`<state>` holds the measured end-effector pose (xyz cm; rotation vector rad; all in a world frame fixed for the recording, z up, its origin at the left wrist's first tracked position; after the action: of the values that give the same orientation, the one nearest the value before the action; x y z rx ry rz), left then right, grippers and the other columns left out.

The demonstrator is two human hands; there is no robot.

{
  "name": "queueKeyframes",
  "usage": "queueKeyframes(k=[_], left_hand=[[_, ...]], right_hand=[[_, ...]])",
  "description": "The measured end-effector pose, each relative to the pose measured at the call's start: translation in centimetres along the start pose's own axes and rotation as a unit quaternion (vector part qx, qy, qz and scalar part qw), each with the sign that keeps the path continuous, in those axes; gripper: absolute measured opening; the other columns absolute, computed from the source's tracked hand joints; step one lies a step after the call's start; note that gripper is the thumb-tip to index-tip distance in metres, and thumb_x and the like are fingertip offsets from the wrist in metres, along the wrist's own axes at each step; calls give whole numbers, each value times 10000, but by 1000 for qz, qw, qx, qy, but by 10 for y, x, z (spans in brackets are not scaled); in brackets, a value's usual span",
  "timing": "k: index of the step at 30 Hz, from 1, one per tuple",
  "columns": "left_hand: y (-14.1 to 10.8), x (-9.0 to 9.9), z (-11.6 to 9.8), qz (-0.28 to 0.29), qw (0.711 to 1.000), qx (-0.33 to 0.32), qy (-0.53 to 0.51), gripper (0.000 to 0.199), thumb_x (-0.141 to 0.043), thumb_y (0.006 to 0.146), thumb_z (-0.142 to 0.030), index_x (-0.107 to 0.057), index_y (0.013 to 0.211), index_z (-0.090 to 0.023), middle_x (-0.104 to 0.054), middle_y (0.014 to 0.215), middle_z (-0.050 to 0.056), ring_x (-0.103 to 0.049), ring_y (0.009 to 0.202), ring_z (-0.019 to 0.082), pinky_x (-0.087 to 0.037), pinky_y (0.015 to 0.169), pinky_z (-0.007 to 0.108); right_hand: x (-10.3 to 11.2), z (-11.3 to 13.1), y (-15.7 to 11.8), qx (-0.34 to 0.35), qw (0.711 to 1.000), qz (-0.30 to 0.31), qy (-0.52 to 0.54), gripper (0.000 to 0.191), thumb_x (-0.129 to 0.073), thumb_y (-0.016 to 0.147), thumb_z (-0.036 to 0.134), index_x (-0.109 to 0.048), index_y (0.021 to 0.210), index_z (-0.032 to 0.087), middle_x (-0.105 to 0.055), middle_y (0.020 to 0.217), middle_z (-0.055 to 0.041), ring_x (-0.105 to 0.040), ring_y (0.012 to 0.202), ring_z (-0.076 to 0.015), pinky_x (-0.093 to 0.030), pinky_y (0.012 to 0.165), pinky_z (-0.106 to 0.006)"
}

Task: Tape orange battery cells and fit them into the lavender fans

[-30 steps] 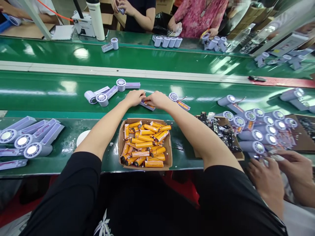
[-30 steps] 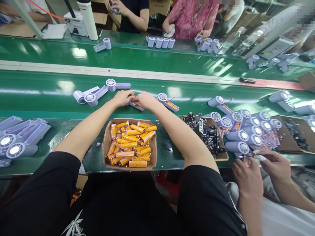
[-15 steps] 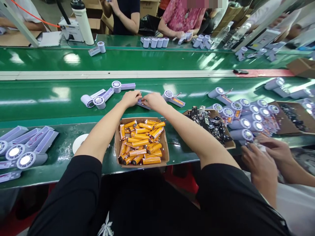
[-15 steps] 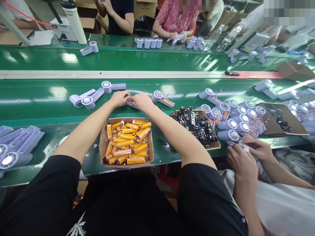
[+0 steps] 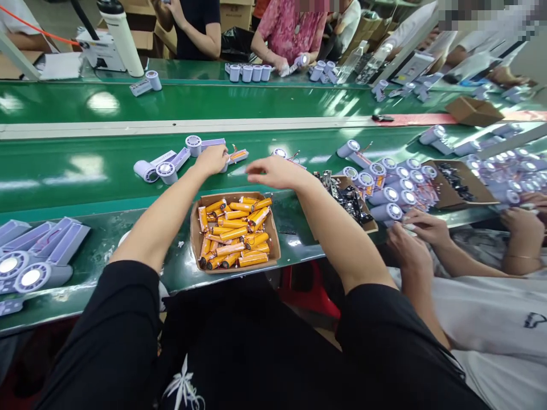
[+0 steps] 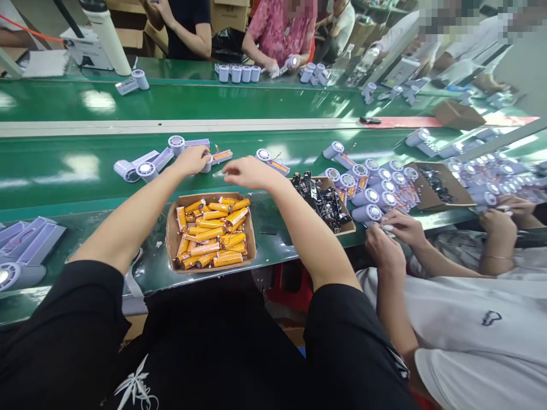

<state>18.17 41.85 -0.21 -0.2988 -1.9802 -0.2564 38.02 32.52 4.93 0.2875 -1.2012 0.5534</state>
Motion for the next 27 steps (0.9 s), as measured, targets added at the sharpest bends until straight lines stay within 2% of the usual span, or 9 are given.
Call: queueKeyframes(k=[3,7,11,14,17,19,22,24,27], left_hand=[[-53,19,4,-33,999,-30,-16,465,-550,1013,-336,-704,1425,-184,-719,1501,144,-655,1388,337,-493,1192,458],[-176,47,20,-64,996,-23,-55,483,-504,1017,-501,-760,1380,-312,-779,1422,19,-719,1313,301,-532,1204,454],[-313,65,65,-169,980,90,-56,453,-541,980,-608,-657,1414,-671,-728,1402,-284,-735,1286,298,-549,1218,511],[-378,54,103,-130,987,95,-23,597,-582,885,-695,-349,1361,-970,-448,1424,-573,-667,1393,323,-489,1274,599],[-399,39,126,-58,995,79,7,768,-599,810,-747,-163,1394,-990,-239,1499,-603,-594,1475,367,-422,1307,644],[-396,35,132,-45,995,89,25,783,-583,830,-734,-169,1459,-946,-275,1583,-549,-575,1488,388,-414,1296,660],[-384,37,131,-30,992,103,65,676,-523,912,-641,-490,1587,-662,-572,1658,-187,-570,1469,447,-396,1276,698],[-378,39,128,-22,991,99,85,597,-479,958,-574,-678,1503,-432,-692,1545,54,-561,1463,469,-368,1289,696],[-375,39,124,-52,991,90,81,526,-463,997,-542,-668,1444,-358,-730,1431,116,-511,1510,443,-334,1326,654]], right_hand=[[-16,8,-49,41,998,46,-13,325,-722,987,332,-830,1273,224,-825,1240,-97,-739,1167,-294,-563,1068,-435],[-44,3,-78,10,994,-12,-106,332,-656,1030,297,-808,1305,190,-715,1370,-188,-686,1225,-363,-546,1123,-533],[-56,-5,-96,-5,997,-71,-6,310,-642,1036,316,-782,1292,210,-727,1379,-161,-713,1253,-332,-572,1129,-508],[-50,-7,-115,-51,982,-157,96,315,-676,1013,384,-783,1263,224,-818,1184,-110,-774,1088,-295,-620,1013,-455],[-42,-4,-126,-103,949,-251,162,377,-684,995,494,-803,1244,238,-830,950,-59,-758,822,-251,-625,834,-398],[-39,2,-125,-115,939,-274,173,382,-656,1003,547,-839,1151,246,-819,882,-53,-730,760,-241,-600,769,-385],[-43,10,-116,-95,954,-214,188,387,-735,945,591,-860,1069,247,-821,880,-56,-729,786,-251,-582,757,-391],[-48,13,-116,-58,958,-165,227,415,-811,875,612,-854,1076,251,-838,966,-66,-751,866,-270,-596,817,-414],[-49,16,-124,-24,933,-195,301,435,-775,887,669,-823,1034,263,-830,1103,-95,-761,1050,-296,-598,960,-458]])
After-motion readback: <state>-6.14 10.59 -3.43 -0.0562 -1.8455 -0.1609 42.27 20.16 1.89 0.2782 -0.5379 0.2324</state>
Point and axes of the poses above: each hand's wrist, its own y-axis towards the middle knuckle, its own x-axis out of the back of the hand, z = x × y, the point moved 4 cm from there along y, towards the middle knuckle
